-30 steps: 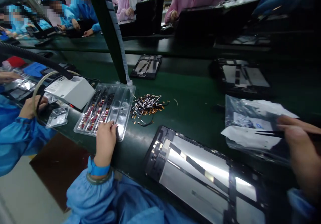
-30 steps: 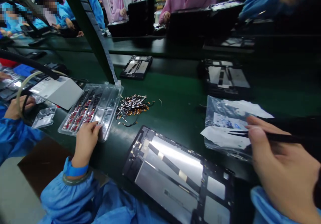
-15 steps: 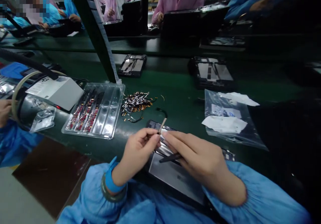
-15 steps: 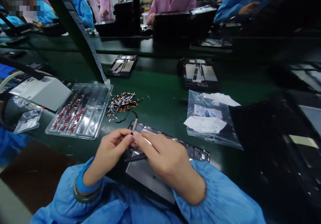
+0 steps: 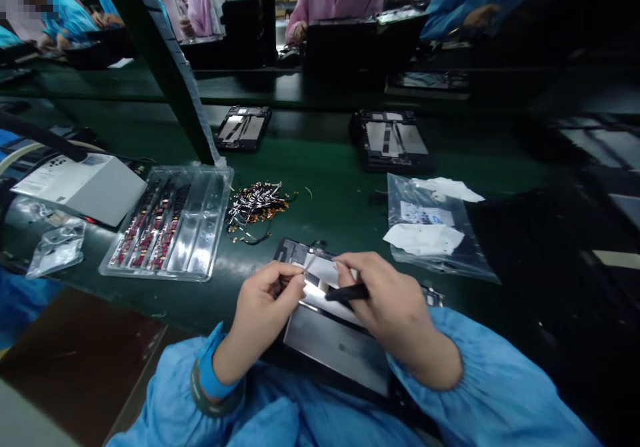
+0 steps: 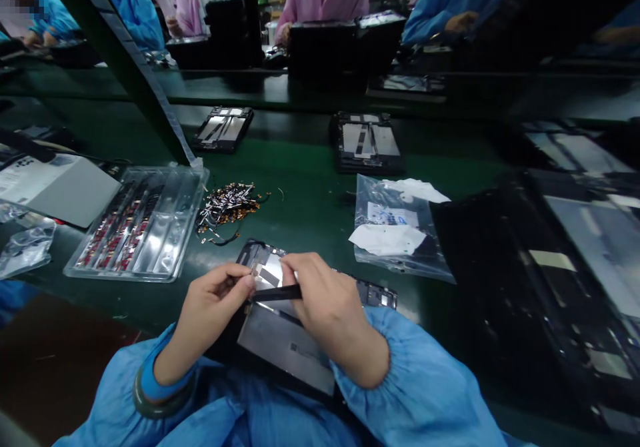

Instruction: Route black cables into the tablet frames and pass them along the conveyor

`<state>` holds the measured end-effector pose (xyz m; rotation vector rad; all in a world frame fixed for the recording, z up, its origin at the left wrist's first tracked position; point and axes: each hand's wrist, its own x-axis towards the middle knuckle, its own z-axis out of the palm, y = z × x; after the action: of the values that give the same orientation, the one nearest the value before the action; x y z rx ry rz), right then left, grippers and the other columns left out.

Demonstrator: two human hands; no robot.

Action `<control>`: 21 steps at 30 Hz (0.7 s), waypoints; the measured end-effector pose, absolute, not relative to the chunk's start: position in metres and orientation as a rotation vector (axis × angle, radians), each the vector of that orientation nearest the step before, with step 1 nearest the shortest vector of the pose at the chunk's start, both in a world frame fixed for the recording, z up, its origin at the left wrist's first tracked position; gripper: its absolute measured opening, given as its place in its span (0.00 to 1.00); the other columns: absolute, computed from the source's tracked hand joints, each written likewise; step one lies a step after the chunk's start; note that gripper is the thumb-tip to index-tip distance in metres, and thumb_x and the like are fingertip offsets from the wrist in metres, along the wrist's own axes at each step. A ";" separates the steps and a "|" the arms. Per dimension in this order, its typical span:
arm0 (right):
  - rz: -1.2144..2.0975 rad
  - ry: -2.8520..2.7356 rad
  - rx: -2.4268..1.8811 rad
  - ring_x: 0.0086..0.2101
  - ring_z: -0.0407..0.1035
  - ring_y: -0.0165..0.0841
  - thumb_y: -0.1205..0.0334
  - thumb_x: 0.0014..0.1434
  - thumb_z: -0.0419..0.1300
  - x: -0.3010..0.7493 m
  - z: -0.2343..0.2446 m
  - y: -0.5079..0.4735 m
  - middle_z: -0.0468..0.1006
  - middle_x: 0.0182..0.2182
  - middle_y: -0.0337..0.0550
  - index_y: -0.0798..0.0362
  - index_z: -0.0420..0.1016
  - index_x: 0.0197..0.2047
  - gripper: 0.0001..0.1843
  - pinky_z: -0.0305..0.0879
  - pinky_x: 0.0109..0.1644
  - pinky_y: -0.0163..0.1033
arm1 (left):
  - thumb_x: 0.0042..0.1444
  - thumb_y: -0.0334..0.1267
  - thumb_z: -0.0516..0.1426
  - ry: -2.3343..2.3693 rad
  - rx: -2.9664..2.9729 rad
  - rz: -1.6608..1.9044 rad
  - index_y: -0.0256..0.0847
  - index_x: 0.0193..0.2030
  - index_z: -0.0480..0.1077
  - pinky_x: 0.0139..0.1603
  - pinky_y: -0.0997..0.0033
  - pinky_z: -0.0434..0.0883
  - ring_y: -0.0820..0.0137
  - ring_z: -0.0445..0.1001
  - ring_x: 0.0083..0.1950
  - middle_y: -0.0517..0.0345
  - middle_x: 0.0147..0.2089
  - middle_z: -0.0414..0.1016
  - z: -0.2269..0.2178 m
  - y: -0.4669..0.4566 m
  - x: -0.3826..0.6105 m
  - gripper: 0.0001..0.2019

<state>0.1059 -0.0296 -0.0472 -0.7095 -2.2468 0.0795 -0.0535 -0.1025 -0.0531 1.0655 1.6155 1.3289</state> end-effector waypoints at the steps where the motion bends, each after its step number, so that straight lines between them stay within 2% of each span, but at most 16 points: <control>1: 0.116 -2.200 -0.753 0.29 0.73 0.30 0.67 0.65 0.51 0.108 -0.046 -0.029 0.77 0.29 0.43 0.55 0.70 0.39 0.07 0.67 0.31 0.32 | 0.51 0.38 0.60 1.573 0.947 1.336 0.38 0.31 0.72 0.28 0.77 0.69 0.73 0.72 0.26 0.60 0.24 0.73 -0.053 -0.102 -0.054 0.06; 5: 0.111 -2.177 -0.712 0.31 0.74 0.29 0.70 0.63 0.54 0.112 -0.044 -0.035 0.79 0.30 0.42 0.55 0.72 0.40 0.06 0.68 0.35 0.31 | 0.50 0.40 0.60 1.499 0.794 1.344 0.37 0.32 0.71 0.29 0.77 0.70 0.73 0.73 0.26 0.61 0.23 0.72 -0.051 -0.102 -0.052 0.08; 8: 0.046 -2.325 -0.497 0.34 0.75 0.33 0.72 0.62 0.54 0.107 -0.046 -0.041 0.80 0.36 0.49 0.61 0.72 0.45 0.09 0.69 0.39 0.35 | 0.54 0.37 0.58 1.594 1.112 1.354 0.38 0.34 0.73 0.31 0.76 0.69 0.73 0.73 0.29 0.58 0.27 0.74 -0.052 -0.105 -0.046 0.05; 10: -0.001 -2.387 -0.440 0.33 0.75 0.34 0.72 0.62 0.53 0.103 -0.046 -0.043 0.80 0.34 0.52 0.64 0.72 0.45 0.10 0.69 0.37 0.36 | 0.57 0.34 0.56 1.660 1.387 1.367 0.40 0.34 0.74 0.35 0.76 0.69 0.73 0.73 0.33 0.57 0.31 0.75 -0.053 -0.107 -0.043 0.05; 12: -0.018 -2.414 -0.460 0.29 0.73 0.33 0.72 0.63 0.51 0.102 -0.046 -0.042 0.79 0.30 0.49 0.63 0.73 0.42 0.10 0.68 0.33 0.35 | 0.57 0.32 0.55 1.681 1.518 1.364 0.40 0.33 0.75 0.37 0.76 0.69 0.73 0.72 0.34 0.57 0.31 0.75 -0.054 -0.109 -0.043 0.06; 15: -0.052 -2.294 -0.661 0.26 0.72 0.30 0.69 0.64 0.51 0.108 -0.043 -0.039 0.78 0.26 0.44 0.56 0.73 0.36 0.10 0.66 0.30 0.33 | 0.54 0.35 0.58 1.616 1.179 1.375 0.39 0.32 0.74 0.32 0.76 0.69 0.74 0.72 0.29 0.58 0.28 0.74 -0.053 -0.107 -0.046 0.04; 17: -0.078 -2.181 -0.793 0.27 0.73 0.29 0.67 0.64 0.51 0.114 -0.041 -0.039 0.78 0.26 0.42 0.52 0.72 0.35 0.10 0.66 0.30 0.32 | 0.50 0.40 0.62 1.435 0.779 1.358 0.38 0.32 0.73 0.27 0.76 0.69 0.75 0.71 0.25 0.56 0.31 0.77 -0.049 -0.105 -0.049 0.08; 19: -0.045 -2.184 -0.786 0.27 0.74 0.30 0.67 0.64 0.52 0.120 -0.042 -0.041 0.79 0.26 0.42 0.52 0.72 0.35 0.09 0.66 0.31 0.31 | 0.46 0.44 0.65 1.205 0.509 1.305 0.37 0.31 0.73 0.24 0.77 0.70 0.76 0.71 0.24 0.52 0.37 0.78 -0.044 -0.103 -0.051 0.12; 21: 0.018 -2.261 -0.654 0.28 0.74 0.30 0.69 0.63 0.53 0.122 -0.045 -0.044 0.79 0.27 0.42 0.53 0.72 0.36 0.07 0.67 0.31 0.32 | 0.43 0.44 0.68 1.046 0.403 1.253 0.35 0.30 0.74 0.24 0.79 0.70 0.77 0.71 0.24 0.52 0.36 0.78 -0.040 -0.102 -0.049 0.14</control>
<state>0.1216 -0.0438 -0.0452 -0.6540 -2.2615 0.0184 -0.0490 -0.1022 -0.0404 0.4030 1.0461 1.2531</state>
